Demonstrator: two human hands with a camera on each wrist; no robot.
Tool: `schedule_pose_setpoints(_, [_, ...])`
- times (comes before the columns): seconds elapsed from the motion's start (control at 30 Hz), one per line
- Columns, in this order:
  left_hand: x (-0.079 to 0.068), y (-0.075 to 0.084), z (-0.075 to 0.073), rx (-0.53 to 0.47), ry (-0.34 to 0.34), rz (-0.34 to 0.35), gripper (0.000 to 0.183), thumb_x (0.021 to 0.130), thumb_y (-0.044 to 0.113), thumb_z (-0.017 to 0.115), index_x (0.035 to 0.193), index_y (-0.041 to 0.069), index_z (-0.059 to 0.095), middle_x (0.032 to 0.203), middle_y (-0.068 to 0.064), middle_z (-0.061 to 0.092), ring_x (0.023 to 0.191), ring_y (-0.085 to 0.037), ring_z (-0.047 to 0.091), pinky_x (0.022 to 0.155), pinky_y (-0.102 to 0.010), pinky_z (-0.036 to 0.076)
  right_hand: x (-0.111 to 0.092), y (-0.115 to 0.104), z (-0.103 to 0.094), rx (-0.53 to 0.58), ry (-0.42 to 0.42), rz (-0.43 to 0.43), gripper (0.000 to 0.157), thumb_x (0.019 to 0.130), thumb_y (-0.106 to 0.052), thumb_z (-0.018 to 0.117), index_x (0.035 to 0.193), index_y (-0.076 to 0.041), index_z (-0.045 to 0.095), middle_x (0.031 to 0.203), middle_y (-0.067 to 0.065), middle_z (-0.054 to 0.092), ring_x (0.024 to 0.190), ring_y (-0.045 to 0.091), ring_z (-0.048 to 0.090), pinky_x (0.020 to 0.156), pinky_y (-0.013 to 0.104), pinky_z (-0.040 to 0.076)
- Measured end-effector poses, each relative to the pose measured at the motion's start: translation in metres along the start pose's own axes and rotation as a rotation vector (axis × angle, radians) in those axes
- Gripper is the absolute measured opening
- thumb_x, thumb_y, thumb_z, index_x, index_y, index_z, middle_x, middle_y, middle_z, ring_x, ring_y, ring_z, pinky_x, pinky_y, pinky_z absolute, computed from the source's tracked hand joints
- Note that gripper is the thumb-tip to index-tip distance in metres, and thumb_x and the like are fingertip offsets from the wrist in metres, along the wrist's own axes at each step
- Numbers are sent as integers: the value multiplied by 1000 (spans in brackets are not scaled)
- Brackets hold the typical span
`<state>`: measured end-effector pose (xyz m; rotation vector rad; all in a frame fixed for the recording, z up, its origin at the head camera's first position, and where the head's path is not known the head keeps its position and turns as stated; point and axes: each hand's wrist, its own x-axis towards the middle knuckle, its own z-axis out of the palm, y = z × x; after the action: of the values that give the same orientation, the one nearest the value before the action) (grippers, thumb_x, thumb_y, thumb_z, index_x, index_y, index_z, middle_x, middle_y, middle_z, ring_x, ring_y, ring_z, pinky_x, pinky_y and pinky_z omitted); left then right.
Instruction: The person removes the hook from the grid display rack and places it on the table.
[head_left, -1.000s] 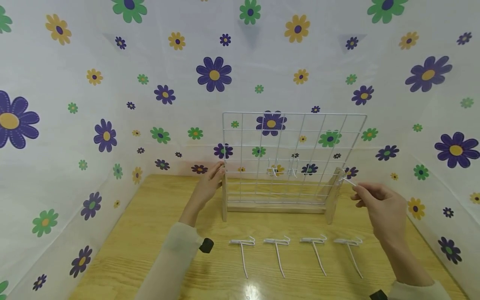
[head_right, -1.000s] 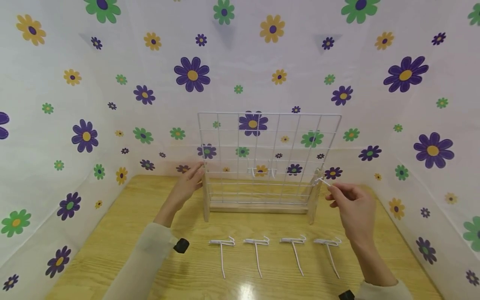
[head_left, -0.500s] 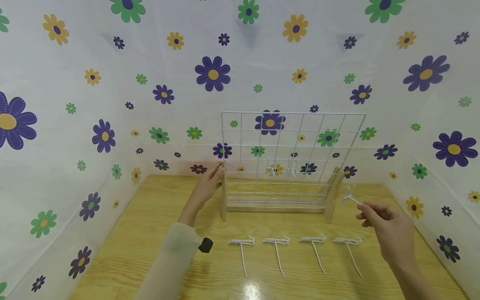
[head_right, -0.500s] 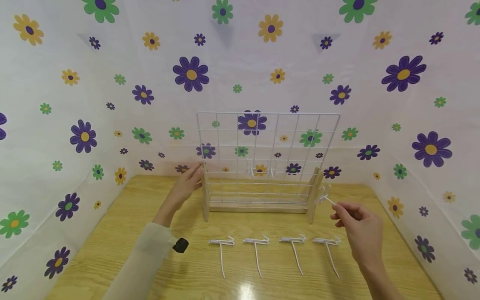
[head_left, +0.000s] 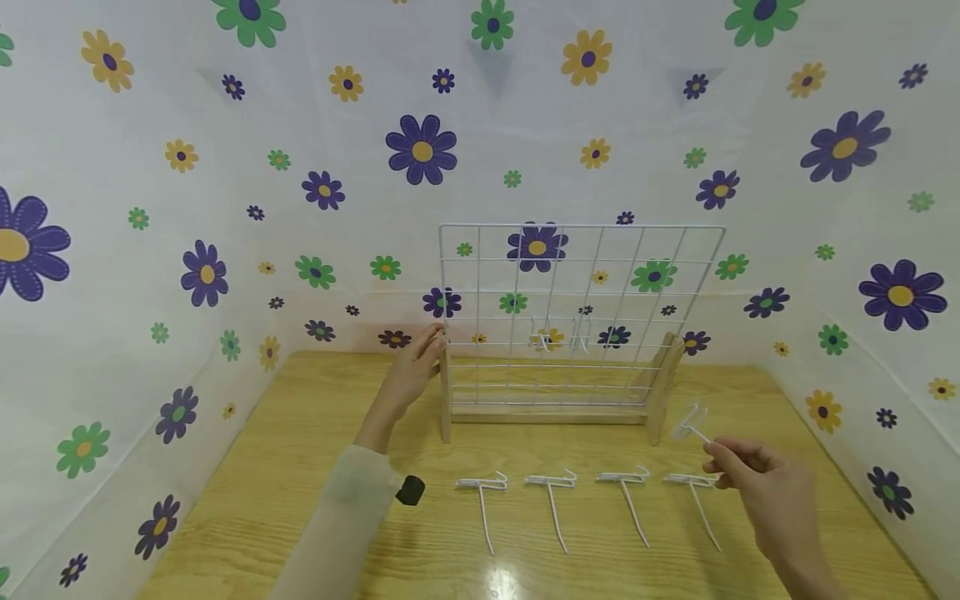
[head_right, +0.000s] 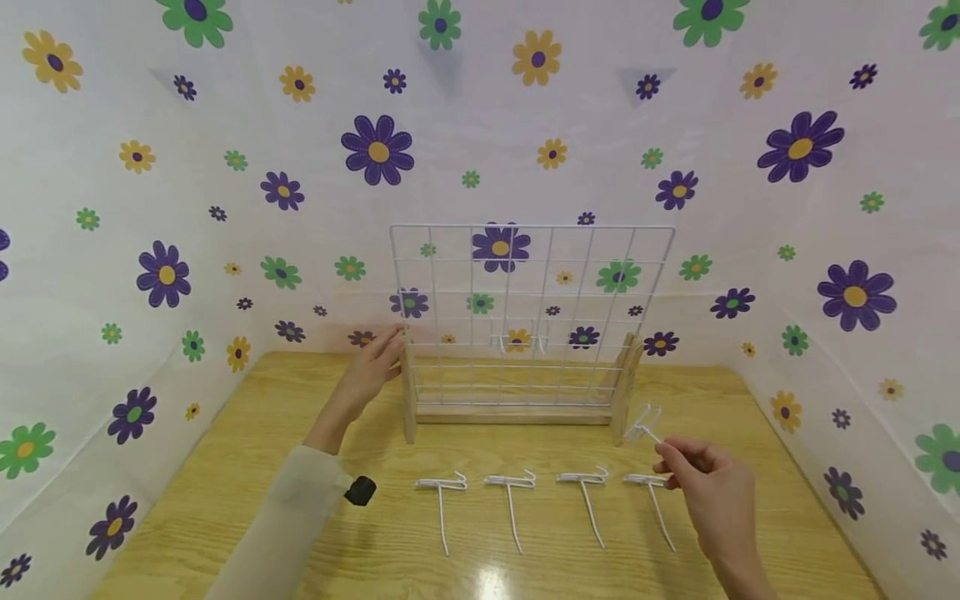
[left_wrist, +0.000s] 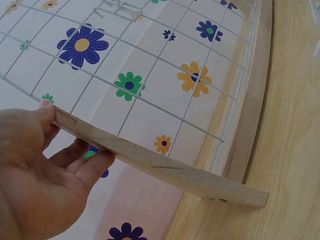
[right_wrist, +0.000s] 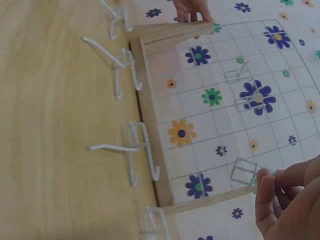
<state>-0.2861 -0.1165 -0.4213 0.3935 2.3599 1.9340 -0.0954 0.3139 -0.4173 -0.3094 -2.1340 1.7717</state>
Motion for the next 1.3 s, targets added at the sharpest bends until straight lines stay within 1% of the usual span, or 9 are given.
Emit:
schedule_pose_setpoints(0.17, [0,0,0,3,0,-5,53,114,31,41,163,14,32,164,-17,34,147,-38,39,115,-45,44,-11,11,-2,-192,-48,95,36,98,-22,74,111,11,70,83,1,77,68,14,70,65,21,61])
schedule_pose_setpoints(0.27, [0,0,0,5,-2,4,54,114,30,41,164,13,30,164,-19,34,147,-39,38,115,-46,44,-18,17,-3,-271,-75,138,42,99,-30,73,116,8,69,86,1,77,72,16,70,70,19,60])
schedule_pose_setpoints(0.4, [2,0,1,15,-1,2,54,113,33,42,163,15,32,162,-18,37,146,-38,40,115,-45,44,-22,24,-4,-270,-79,184,44,99,-32,74,117,7,69,88,3,77,75,19,71,70,21,60])
schedule_pose_setpoints(0.5, [2,0,1,21,-6,7,54,113,35,42,163,16,33,163,-17,36,146,-38,40,114,-44,45,-22,29,-6,-247,-79,220,46,98,-32,74,118,8,68,88,4,77,76,19,71,69,24,62])
schedule_pose_setpoints(0.7, [3,-1,1,7,-19,28,54,113,34,42,162,14,34,164,-16,34,147,-38,39,115,-45,44,-24,41,-8,-290,-132,334,48,96,-39,75,119,3,72,88,-1,77,80,18,70,73,21,59])
schedule_pose_setpoints(0.8, [2,-2,0,-1,-14,15,53,113,34,43,162,15,34,165,-14,33,147,-36,38,115,-45,44,-28,47,-6,-275,-152,348,42,97,-34,76,117,3,72,90,2,77,81,19,70,73,23,60])
schedule_pose_setpoints(0.93, [1,-4,-1,-2,-21,16,54,113,34,42,163,15,33,166,-14,30,148,-37,37,115,-46,44,-33,55,-2,-277,-167,346,36,98,-28,75,114,4,72,89,5,76,78,19,69,71,24,61])
schedule_pose_setpoints(1.17, [0,-4,-1,-9,-26,24,53,113,33,42,163,17,34,166,-15,31,148,-37,37,115,-44,44,-39,65,1,-308,-177,348,34,98,-24,75,112,7,71,88,7,76,76,18,72,71,22,62])
schedule_pose_setpoints(1.3, [0,-4,-2,-11,-21,24,52,113,33,42,162,16,34,166,-15,31,147,-38,38,114,-45,44,-40,69,2,-303,-171,349,34,97,-24,75,112,7,71,88,7,76,76,17,72,71,21,62])
